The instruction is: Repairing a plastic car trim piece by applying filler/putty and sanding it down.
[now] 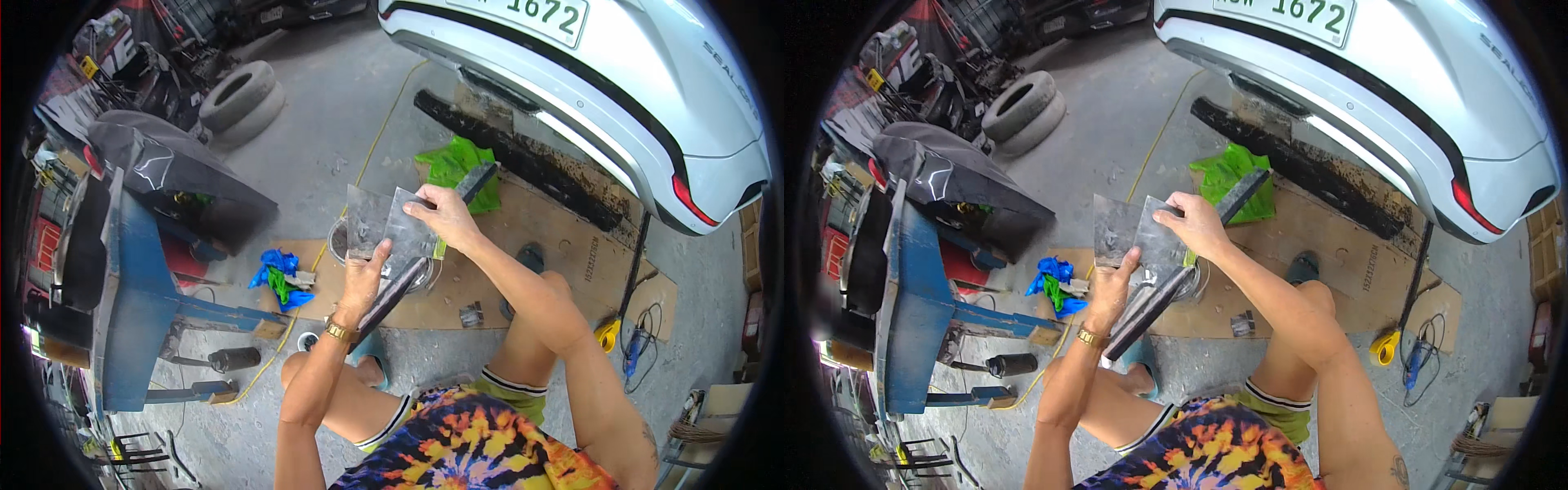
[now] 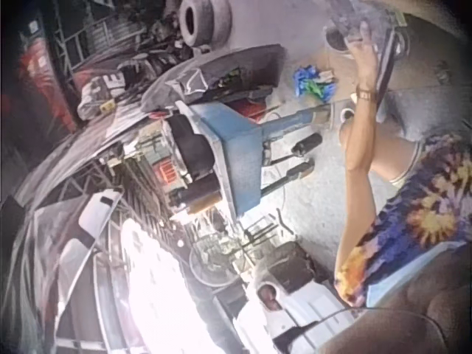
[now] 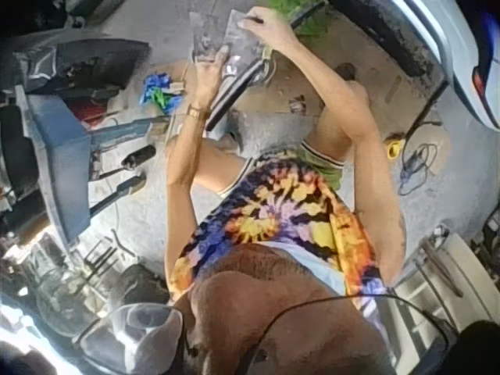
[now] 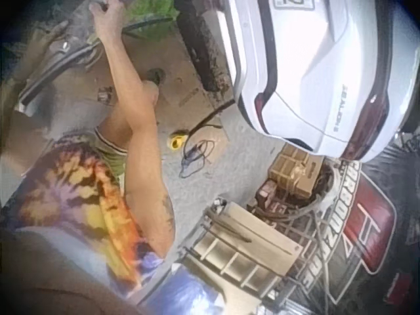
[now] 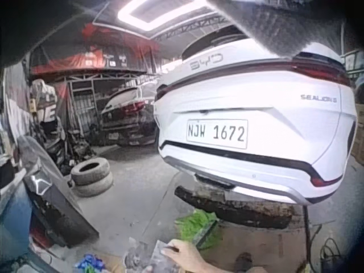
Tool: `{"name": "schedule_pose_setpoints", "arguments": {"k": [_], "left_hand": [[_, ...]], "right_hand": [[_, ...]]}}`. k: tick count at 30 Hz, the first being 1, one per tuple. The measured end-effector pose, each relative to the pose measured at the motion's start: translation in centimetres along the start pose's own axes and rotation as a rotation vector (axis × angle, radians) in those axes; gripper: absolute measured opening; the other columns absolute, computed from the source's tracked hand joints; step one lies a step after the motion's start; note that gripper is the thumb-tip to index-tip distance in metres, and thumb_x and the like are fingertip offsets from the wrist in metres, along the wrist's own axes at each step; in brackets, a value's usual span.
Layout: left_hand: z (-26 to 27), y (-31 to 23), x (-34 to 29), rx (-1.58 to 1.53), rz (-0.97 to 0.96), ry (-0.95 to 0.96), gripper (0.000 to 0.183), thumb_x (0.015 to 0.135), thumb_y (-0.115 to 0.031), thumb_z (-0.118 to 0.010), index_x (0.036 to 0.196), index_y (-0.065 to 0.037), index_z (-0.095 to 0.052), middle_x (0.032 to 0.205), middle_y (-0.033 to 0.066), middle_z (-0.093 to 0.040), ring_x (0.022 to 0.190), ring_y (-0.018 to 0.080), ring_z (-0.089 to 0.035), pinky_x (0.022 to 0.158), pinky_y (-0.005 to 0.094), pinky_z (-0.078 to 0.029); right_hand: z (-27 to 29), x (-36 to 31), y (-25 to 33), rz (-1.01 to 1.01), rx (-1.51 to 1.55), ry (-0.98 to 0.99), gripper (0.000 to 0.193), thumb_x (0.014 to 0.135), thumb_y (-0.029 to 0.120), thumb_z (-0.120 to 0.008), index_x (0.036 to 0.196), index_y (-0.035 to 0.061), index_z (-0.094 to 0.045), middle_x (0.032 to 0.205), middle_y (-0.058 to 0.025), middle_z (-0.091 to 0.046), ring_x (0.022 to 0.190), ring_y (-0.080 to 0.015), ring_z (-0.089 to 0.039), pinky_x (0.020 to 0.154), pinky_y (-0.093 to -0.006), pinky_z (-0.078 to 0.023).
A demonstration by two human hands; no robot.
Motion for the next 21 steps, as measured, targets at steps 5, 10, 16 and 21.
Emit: {"name": "schedule_pose_setpoints", "arguments": {"k": [5,10,16,21], "left_hand": [[-0.6,0.4,0.1,-0.036,0.038,0.142,0.032,0.091,-0.014,-0.063,0.120,-0.003,-0.056,0.110,0.0009,-0.062,0.101,0.0111,-0.054,0.088,0.0303,-0.045],[-0.2,2.1,-0.5,0.065,0.074,0.308,0.032,0.092,-0.014,-0.060,0.121,-0.002,-0.054,0.109,0.0013,-0.062,0.097,0.0101,-0.053,0.087,0.0299,-0.045],[-0.9,3.5,-1.8,0.090,0.234,0.417,0.035,0.092,-0.013,-0.060,0.124,-0.003,-0.052,0.110,0.0006,-0.060,0.100,0.0101,-0.053,0.086,0.0294,-0.045],[-1.7,3.6,-1.9,0.040,0.345,0.535,0.038,0.092,-0.015,-0.061,0.126,-0.003,-0.050,0.113,0.0019,-0.059,0.103,0.0107,-0.052,0.086,0.0289,-0.047]], "right_hand": [[-0.8,-0.6,0.6,0.016,-0.097,0.029,0.028,0.081,0.028,-0.070,0.080,0.0011,-0.061,0.062,-0.0140,-0.057,0.056,-0.0248,-0.055,0.055,-0.0362,-0.042],[-1.5,-1.6,1.8,0.022,-0.239,0.104,0.023,0.082,0.023,-0.069,0.082,0.0020,-0.061,0.070,-0.0143,-0.060,0.059,-0.0224,-0.055,0.057,-0.0335,-0.043],[-2.4,-2.9,2.6,0.149,-0.312,0.210,0.022,0.081,0.024,-0.070,0.084,0.0037,-0.061,0.070,-0.0137,-0.060,0.057,-0.0277,-0.057,0.055,-0.0344,-0.044],[-2.2,-3.4,3.9,0.367,-0.401,0.276,0.020,0.082,0.021,-0.069,0.086,0.0040,-0.061,0.071,-0.0104,-0.060,0.061,-0.0211,-0.059,0.057,-0.0313,-0.044]]}}
Point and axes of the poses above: each hand's wrist, its own x-axis towards the middle knuckle, its own z-axis out of the back of the hand, y = z × x, the point moved 7 cm from there along x, towards the middle knuckle
